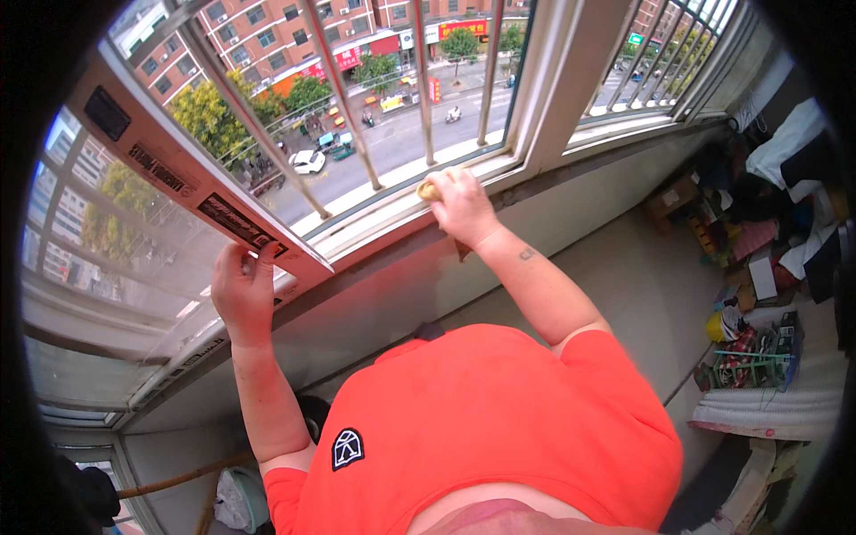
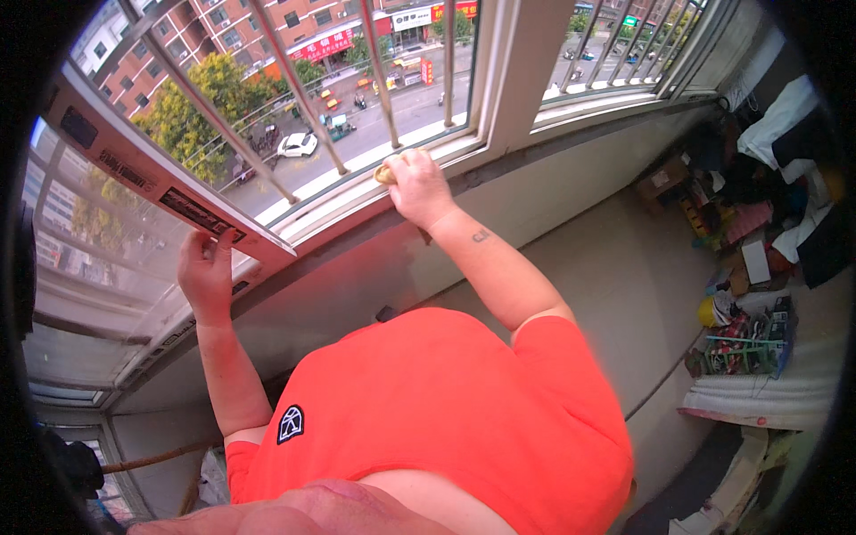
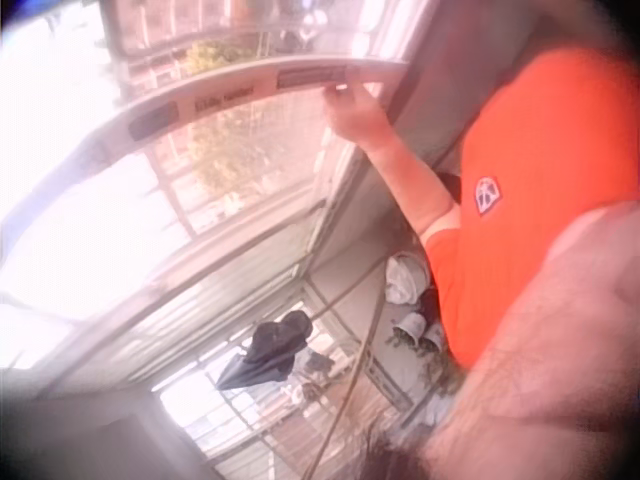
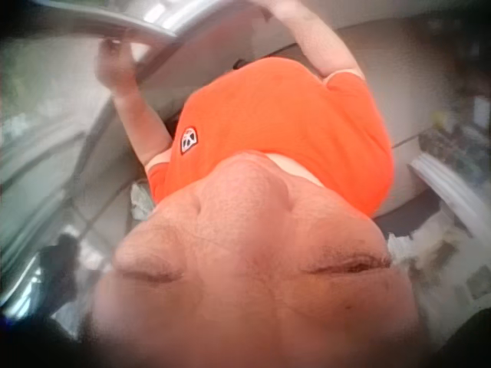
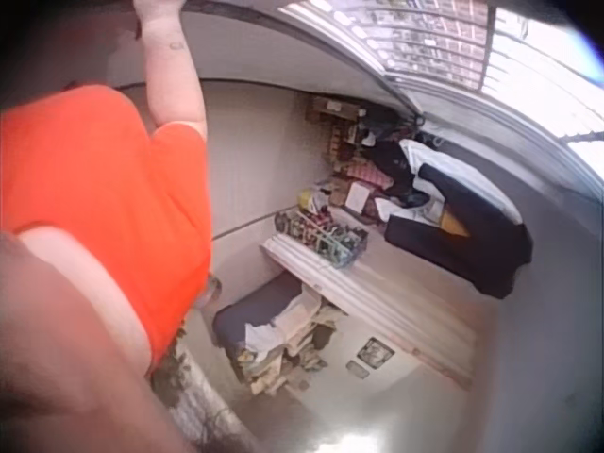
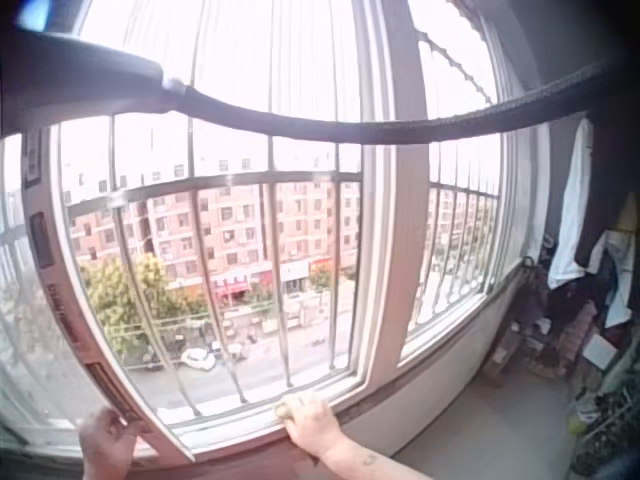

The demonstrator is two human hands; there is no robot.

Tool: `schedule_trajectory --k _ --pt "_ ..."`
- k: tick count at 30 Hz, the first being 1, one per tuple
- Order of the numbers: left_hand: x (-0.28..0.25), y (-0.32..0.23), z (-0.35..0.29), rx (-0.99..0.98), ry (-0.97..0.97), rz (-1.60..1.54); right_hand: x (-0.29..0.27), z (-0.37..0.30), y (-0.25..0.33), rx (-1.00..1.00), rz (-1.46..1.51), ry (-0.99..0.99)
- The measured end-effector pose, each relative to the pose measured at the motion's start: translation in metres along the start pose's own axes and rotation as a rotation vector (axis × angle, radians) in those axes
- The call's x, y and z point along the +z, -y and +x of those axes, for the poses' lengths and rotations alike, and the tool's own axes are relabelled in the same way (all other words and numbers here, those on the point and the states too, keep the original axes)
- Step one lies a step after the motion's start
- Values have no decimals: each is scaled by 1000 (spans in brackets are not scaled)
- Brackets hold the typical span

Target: The person wipes a table surface using a cloth, moving items like plates of food and small blocks aside to clean underneath them, then wrings out the cloth in a bucket of water and continues wiping the surface.

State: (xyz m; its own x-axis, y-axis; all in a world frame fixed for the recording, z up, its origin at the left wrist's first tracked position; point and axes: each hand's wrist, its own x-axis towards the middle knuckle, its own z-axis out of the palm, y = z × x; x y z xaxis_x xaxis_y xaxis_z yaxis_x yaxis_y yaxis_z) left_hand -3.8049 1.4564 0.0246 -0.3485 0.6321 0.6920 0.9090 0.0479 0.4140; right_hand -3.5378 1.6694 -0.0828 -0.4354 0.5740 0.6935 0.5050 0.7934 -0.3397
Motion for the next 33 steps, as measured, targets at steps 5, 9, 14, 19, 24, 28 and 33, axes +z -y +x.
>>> schedule_trajectory --k 5,9,14,19,24,28,33 --pt "18 -49 15 99 28 -99 -62 -7 11 80 378 -288" --pt "48 -115 32 172 107 -61 -115 -70 -22 373 897 -360" --pt "74 -189 47 320 189 -16 -163 -152 -21 652 1002 -277" --pt "112 -264 61 358 186 39 -202 -209 -20 874 1088 -374" --pt "138 -303 67 359 212 -17 -244 -244 -18 1005 1100 -487" --pt "157 -310 70 352 182 13 -243 -257 -17 1083 1097 -572" --pt "150 -305 54 387 154 -201 -242 -253 12 1132 1174 -653"
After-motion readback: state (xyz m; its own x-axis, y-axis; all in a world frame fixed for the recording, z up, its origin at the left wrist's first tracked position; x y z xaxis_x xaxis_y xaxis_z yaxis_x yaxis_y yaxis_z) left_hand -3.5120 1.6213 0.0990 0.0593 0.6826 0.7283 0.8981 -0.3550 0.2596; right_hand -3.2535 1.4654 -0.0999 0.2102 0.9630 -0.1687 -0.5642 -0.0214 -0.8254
